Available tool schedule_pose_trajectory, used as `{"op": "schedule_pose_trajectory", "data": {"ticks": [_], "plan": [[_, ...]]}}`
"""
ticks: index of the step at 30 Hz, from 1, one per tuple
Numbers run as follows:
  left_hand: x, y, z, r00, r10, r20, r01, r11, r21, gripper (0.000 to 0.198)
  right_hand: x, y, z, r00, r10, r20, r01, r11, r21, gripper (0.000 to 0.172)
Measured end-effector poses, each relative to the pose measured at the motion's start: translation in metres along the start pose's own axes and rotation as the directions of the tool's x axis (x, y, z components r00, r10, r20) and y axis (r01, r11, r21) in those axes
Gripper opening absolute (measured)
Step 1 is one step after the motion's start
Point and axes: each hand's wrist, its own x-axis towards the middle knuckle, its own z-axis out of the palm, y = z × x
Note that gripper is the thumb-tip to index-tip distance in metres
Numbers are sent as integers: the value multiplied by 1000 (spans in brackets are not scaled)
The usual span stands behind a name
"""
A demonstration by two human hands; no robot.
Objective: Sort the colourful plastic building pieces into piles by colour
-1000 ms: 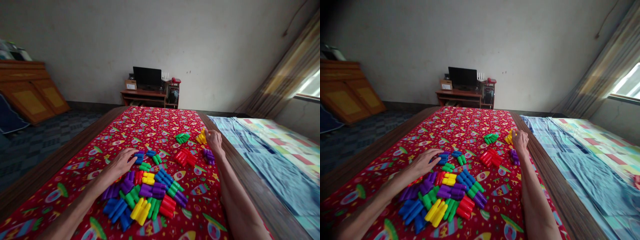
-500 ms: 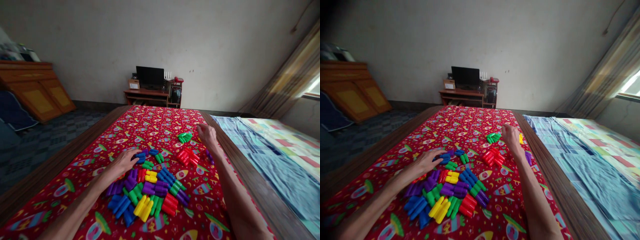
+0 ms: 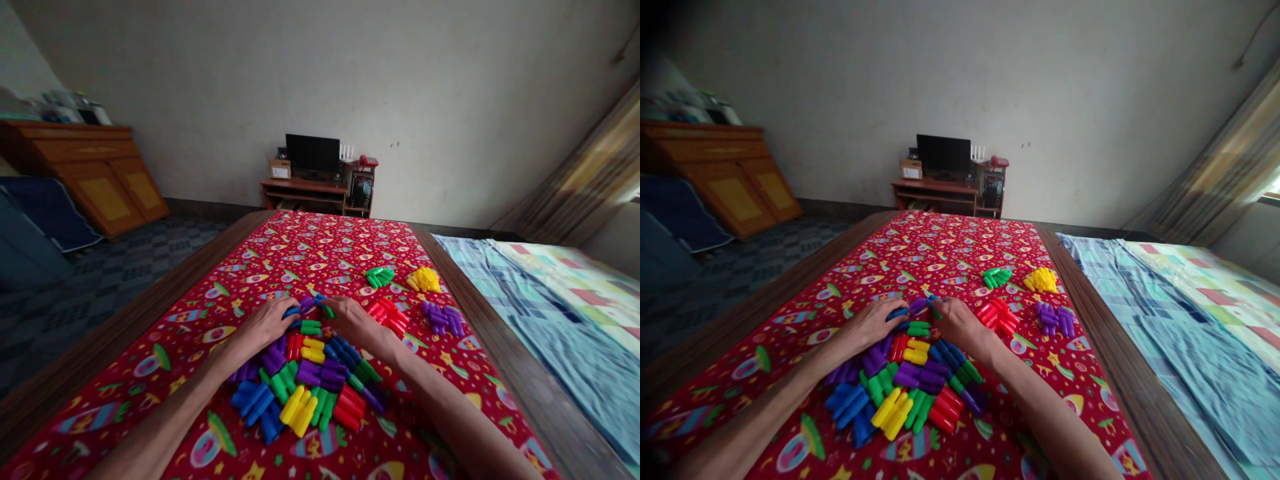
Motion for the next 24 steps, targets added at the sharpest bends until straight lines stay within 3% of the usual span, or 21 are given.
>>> {"op": "schedule_pose_trajectory", "data": {"ticks": [7, 10, 14, 16, 24], "plan": [[2, 5, -5, 990, -73, -123, 69, 997, -35, 31, 0, 27, -52, 977, 149, -150, -150, 989, 1, 29], [2, 7, -6, 991, -47, -126, 41, 998, -54, 35, -4, 52, -69, 927, 310, -213, -326, 944, -44, 30], [2, 6, -4, 993, -25, -119, 18, 998, -64, 37, -13, 84, -75, 859, 478, -187, -501, 858, -109, 26], [2, 5, -2, 993, -28, -117, 21, 998, -61, 37, -19, 91, -73, 852, 495, -174, -517, 847, -124, 25], [1, 8, -3, 989, -44, -144, 23, 990, -143, 37, -29, 89, -70, 898, 378, -224, -414, 900, -137, 25]]}}
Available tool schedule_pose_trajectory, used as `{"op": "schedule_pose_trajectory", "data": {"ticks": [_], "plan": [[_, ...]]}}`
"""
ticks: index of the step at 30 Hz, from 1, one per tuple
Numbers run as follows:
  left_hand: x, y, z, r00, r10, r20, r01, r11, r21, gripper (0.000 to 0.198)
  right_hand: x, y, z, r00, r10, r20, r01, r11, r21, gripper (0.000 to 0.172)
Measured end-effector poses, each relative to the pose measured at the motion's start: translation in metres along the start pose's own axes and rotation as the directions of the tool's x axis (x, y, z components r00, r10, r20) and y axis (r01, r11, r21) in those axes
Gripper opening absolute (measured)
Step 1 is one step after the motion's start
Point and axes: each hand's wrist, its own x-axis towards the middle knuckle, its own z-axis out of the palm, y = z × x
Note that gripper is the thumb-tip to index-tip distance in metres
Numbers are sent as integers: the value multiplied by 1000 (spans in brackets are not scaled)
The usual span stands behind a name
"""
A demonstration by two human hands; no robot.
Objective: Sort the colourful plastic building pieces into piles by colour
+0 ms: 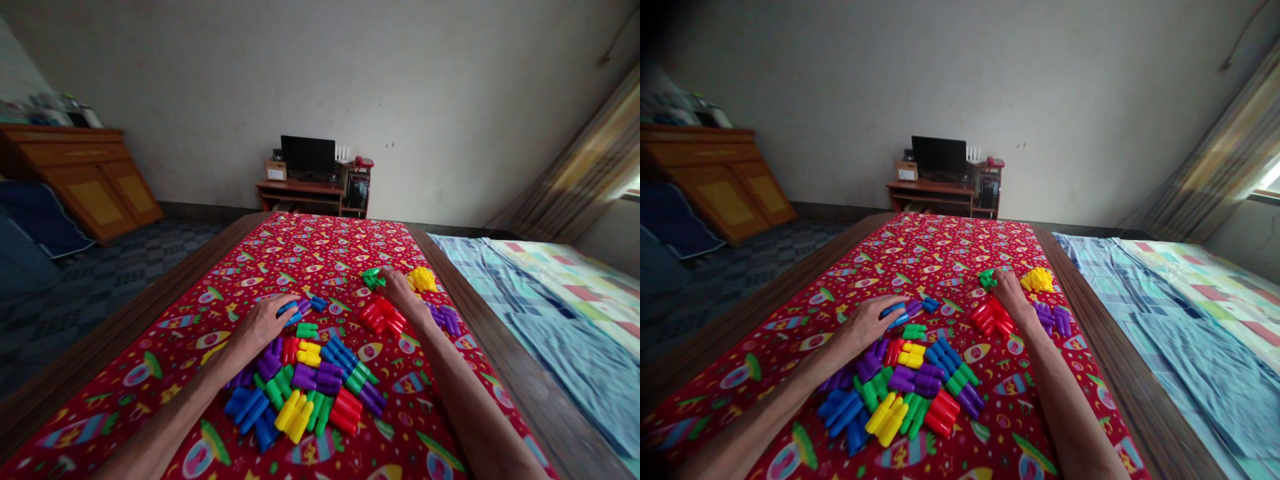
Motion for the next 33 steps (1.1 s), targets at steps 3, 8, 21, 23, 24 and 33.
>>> {"op": "schedule_pose_trajectory", "data": {"ticks": [3, 8, 21, 23, 24, 33], "plan": [[0, 1, 1, 998, -41, -38, 37, 996, -87, 44, 0, -16, -10, 996, -67, -58, 71, 996, 58, 17], [-3, 11, 8, 995, -95, -13, 88, 961, -261, 41, -10, -81, -18, 938, -347, -30, 338, 886, 319, 21], [-3, 7, 11, 977, 207, -40, -204, 977, 61, 34, -2, -72, 11, 992, -121, -25, 123, 988, 99, 17], [-2, -2, 17, 975, 220, 18, -221, 968, 119, 39, -2, -70, 22, 989, -128, -78, 136, 985, 107, 15], [-2, -5, 19, 975, 216, 45, -220, 966, 135, 39, -3, -70, 28, 984, -149, -93, 160, 980, 118, 13], [-4, -9, 21, 967, 242, 80, -251, 957, 145, 35, -5, -82, 19, 938, -299, -176, 329, 928, 178, 17]]}}
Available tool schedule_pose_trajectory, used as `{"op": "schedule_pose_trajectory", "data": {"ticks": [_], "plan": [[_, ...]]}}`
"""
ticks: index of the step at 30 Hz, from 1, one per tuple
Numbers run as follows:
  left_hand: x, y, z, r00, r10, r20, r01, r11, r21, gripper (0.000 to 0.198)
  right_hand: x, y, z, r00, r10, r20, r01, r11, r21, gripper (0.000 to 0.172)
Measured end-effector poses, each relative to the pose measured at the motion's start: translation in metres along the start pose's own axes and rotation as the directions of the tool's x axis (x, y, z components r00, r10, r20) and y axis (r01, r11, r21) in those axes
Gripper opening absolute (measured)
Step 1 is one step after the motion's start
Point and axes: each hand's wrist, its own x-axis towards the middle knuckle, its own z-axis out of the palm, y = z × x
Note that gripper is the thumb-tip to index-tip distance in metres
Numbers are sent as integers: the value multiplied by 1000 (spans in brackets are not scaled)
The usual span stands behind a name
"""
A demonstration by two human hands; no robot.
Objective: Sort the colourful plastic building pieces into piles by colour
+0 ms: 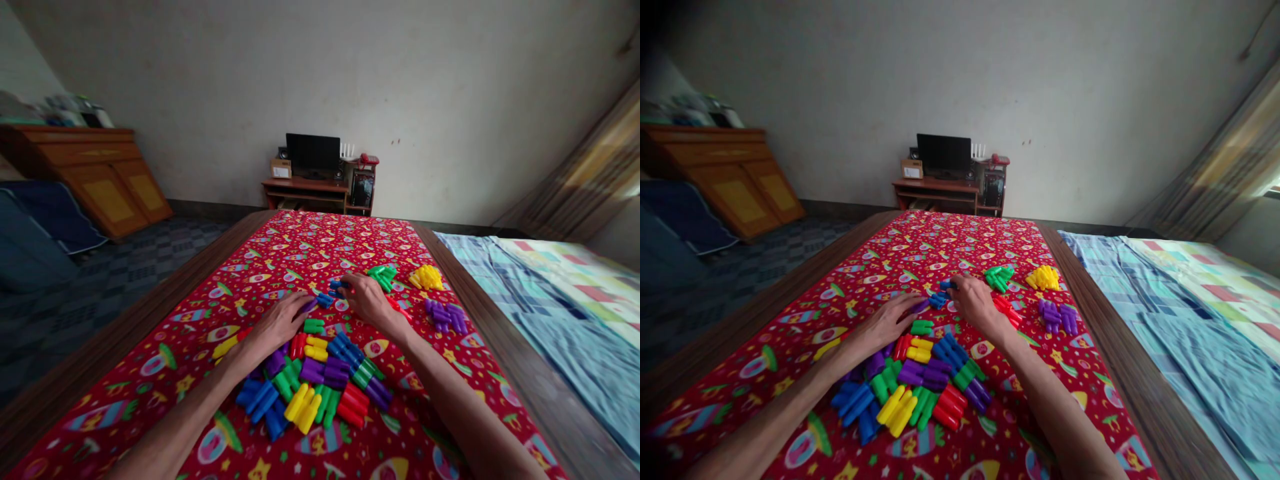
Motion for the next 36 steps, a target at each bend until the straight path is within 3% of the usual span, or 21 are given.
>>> {"op": "schedule_pose_trajectory", "data": {"ticks": [2, 4, 8, 11, 14, 19, 23, 26, 28, 31, 34, 36], "plan": [[-2, -2, 2, 1000, 1, -3, -1, 1000, 7, 34, -1, 0, -24, 1000, 27, 15, -27, 1000, 5, 19], [-5, -6, 5, 1000, 4, -9, -3, 1000, 22, 35, -8, 3, -51, 990, 48, 129, -48, 999, -6, 24], [-2, -11, 4, 1000, 10, 14, -11, 999, 51, 37, -54, 18, -93, 923, 87, 374, -80, 996, -34, 30], [11, -7, 0, 999, 46, 3, -46, 999, 24, 37, -104, 34, -103, 871, 169, 462, -142, 985, -94, 32], [31, 2, 4, 995, 103, -3, -103, 995, -2, 38, -139, 45, -103, 843, 256, 474, -177, 962, -206, 34], [54, 13, 20, 988, 106, 110, -110, 994, 28, 38, -139, 35, -108, 875, 351, 332, -223, 903, -367, 28], [58, 27, 19, 993, 56, 106, -59, 998, 32, 32, -114, 10, -110, 920, 347, 184, -289, 915, -281, 31], [53, 57, 18, 990, 61, 128, -60, 998, -11, 33, -89, 2, -109, 929, 369, -16, -366, 913, -182, 38], [46, 85, 25, 982, 102, 161, -92, 994, -67, 36, -70, 5, -109, 903, 391, -180, -411, 907, -92, 39], [35, 132, 47, 952, 240, 193, -197, 956, -217, 40, -47, 15, -112, 810, 448, -378, -444, 890, 102, 39], [35, 169, 72, 917, 334, 217, -249, 906, -342, 40, -39, 22, -117, 723, 519, -456, -455, 854, 251, 41], [37, 183, 82, 904, 379, 200, -275, 870, -409, 44, -42, 24, -122, 714, 530, -457, -446, 848, 286, 41]]}}
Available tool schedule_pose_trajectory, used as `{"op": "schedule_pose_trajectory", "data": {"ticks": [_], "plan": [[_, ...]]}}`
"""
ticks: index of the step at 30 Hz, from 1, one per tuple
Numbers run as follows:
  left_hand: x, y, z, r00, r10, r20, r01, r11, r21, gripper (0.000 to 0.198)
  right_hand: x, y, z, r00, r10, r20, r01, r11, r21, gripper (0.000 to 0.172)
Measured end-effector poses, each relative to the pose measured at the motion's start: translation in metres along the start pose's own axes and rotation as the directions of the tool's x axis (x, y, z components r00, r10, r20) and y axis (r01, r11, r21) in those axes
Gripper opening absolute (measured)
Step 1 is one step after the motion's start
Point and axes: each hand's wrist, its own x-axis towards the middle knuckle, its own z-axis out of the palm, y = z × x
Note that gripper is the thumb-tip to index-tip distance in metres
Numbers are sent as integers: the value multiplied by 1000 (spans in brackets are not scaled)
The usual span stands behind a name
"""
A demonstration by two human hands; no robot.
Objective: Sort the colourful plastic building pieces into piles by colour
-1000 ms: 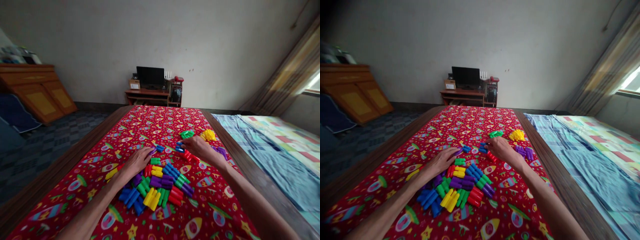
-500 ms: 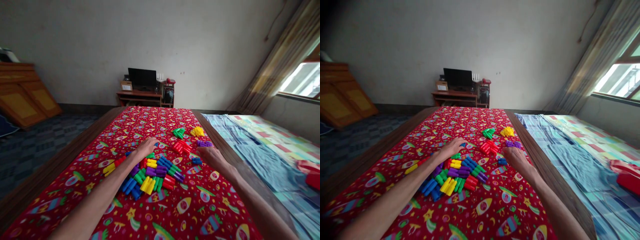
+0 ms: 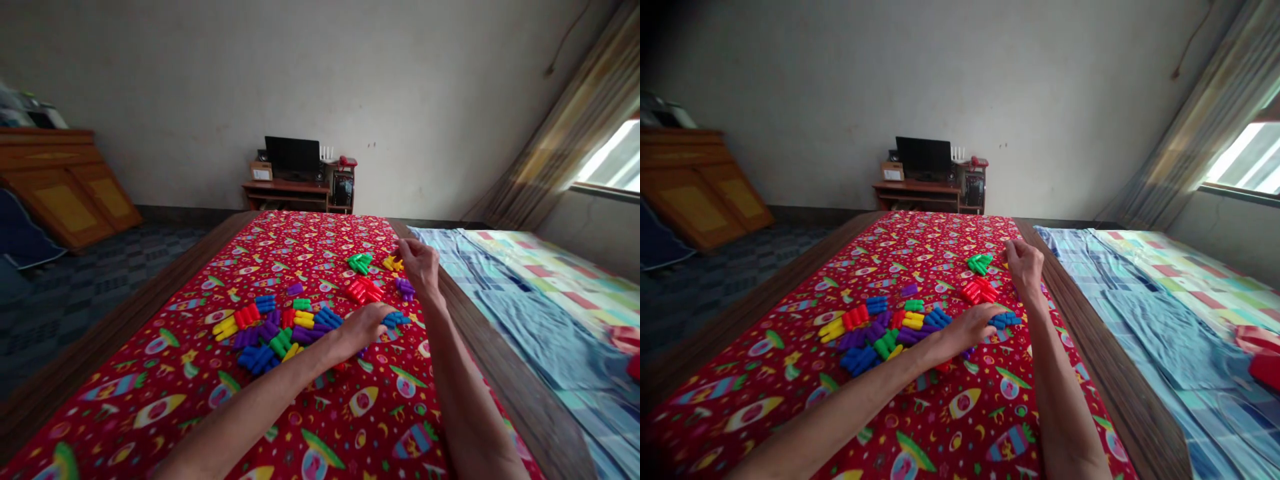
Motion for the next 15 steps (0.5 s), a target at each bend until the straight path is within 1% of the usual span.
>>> {"op": "schedule_pose_trajectory", "data": {"ticks": [2, 4, 5, 6, 7, 8, 9, 10, 11, 12, 13, 14, 15], "plan": [[1, 2, 1, 997, 75, 8, -75, 996, -43, 51, -2, 1, -7, 1000, -9, 16, 8, 999, 35, 41], [-8, -2, -10, 991, 133, 12, -132, 990, -37, 51, -5, 0, -10, 999, -3, 47, -1, 996, 87, 42], [-17, -7, -19, 991, 132, -1, -132, 991, -8, 47, -7, -1, -8, 997, 6, 81, -16, 993, 121, 42], [-27, -14, -30, 994, 100, -33, -98, 994, 38, 41, -9, -4, -4, 991, 9, 135, -30, 987, 155, 42], [-40, -22, -41, 996, 37, -77, -30, 995, 93, 35, -14, -6, 3, 978, 0, 207, -39, 982, 184, 41], [-52, -31, -53, 992, -36, -120, 53, 989, 139, 31, -19, -9, 12, 955, -28, 297, -34, 979, 201, 38], [-65, -41, -64, 982, -101, -158, 129, 975, 180, 28, -26, -13, 22, 912, -76, 403, -7, 980, 201, 33], [-78, -50, -73, 966, -169, -197, 211, 953, 218, 28, -35, -16, 34, 844, -134, 519, 41, 982, 186, 27], [-90, -59, -81, 951, -204, -233, 261, 932, 253, 28, -46, -19, 45, 752, -186, 633, 110, 981, 159, 21], [-100, -66, -86, 944, -219, -248, 286, 916, 281, 28, -57, -22, 56, 650, -218, 728, 190, 974, 122, 16], [-109, -71, -90, 944, -221, -246, 291, 908, 300, 27, -69, -24, 65, 566, -227, 792, 272, 959, 80, 16], [-116, -73, -92, 950, -211, -231, 278, 909, 311, 26, -79, -26, 72, 515, -224, 828, 346, 938, 38, 19], [-122, -74, -93, 957, -199, -213, 260, 913, 316, 26, -89, -27, 78, 499, -219, 839, 399, 917, 2, 23]]}}
